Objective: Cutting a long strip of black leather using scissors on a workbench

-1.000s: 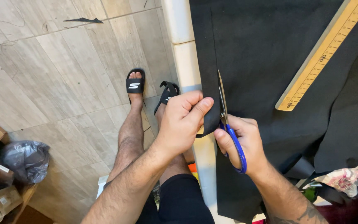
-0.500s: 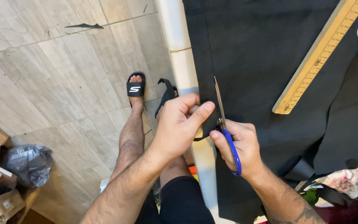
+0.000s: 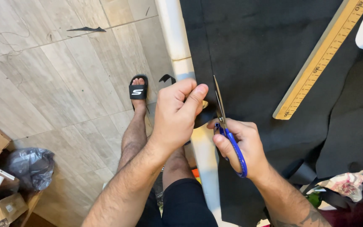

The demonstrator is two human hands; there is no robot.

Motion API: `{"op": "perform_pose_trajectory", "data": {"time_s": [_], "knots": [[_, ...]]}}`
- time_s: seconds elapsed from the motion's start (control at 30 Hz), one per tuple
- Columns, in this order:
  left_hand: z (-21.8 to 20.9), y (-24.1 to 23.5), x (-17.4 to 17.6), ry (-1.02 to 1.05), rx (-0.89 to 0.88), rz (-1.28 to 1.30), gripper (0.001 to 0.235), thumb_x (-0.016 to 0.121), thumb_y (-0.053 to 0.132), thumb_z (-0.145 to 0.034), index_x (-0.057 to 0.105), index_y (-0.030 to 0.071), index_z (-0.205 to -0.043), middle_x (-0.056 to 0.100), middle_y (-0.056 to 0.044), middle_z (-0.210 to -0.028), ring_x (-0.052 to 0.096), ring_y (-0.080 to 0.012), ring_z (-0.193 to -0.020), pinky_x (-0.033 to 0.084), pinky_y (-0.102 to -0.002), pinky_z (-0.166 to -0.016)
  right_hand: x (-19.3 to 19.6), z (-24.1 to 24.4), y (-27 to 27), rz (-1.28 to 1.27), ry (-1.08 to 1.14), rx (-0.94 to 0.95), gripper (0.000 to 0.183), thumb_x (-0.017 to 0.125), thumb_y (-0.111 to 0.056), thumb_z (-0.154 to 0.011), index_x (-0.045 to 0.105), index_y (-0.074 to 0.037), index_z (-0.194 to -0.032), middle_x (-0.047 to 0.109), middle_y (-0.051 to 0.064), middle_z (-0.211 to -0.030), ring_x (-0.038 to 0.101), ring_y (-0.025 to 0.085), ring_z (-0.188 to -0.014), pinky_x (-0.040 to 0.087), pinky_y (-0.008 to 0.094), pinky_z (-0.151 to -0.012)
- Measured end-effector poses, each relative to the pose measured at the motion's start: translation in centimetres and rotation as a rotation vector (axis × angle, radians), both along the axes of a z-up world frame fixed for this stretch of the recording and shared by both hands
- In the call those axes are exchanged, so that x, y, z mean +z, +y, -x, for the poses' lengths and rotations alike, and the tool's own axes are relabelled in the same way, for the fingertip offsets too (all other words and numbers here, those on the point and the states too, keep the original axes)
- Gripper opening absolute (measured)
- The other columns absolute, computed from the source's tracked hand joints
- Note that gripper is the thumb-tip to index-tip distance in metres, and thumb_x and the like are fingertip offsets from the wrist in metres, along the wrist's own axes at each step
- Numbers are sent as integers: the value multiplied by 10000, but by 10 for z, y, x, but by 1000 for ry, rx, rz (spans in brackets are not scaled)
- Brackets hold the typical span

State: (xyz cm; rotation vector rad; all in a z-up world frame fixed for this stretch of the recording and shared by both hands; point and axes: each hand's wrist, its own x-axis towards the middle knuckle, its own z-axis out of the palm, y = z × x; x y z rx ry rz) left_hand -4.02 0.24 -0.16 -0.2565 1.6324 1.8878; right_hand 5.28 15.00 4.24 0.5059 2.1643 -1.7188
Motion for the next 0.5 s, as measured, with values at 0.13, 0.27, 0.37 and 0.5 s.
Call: {"op": "perform_pose_trajectory", "data": {"time_s": [0.13, 0.27, 0.37, 0.5], "knots": [[1, -1, 3, -13, 3, 4, 408, 602, 135, -1012, 559, 130, -606, 416, 24, -445, 357, -72, -520, 382, -232, -505, 1, -2, -2, -18, -25, -2, 299, 625, -281, -973, 733, -23, -868, 543, 11, -410, 535, 104, -370, 493, 273, -428], [3, -3, 5, 0, 0, -4, 417, 605, 128, -1009, 551, 124, -595, 433, 3, -450, 371, -82, -526, 401, -245, -523, -1, -4, -6, -40, -10, -22, 282, 611, -253, -979, 733, -27, -862, 503, -17, -381, 527, 88, -349, 489, 256, -421], [2, -3, 3, -1, -6, -3, 413, 605, 132, -1008, 557, 124, -598, 435, 3, -457, 376, -87, -530, 404, -254, -524, -1, 7, -7, -68, 16, -25, 283, 616, -253, -981, 719, -36, -832, 469, -16, -376, 504, 73, -357, 478, 253, -424], [3, -4, 4, -7, -3, -7, 421, 603, 133, -1010, 549, 126, -593, 431, 5, -455, 375, -80, -534, 398, -247, -525, 0, 4, -7, -117, 30, 11, 263, 628, -251, -975, 747, -64, -835, 487, 42, -399, 522, 134, -367, 475, 298, -418]]}}
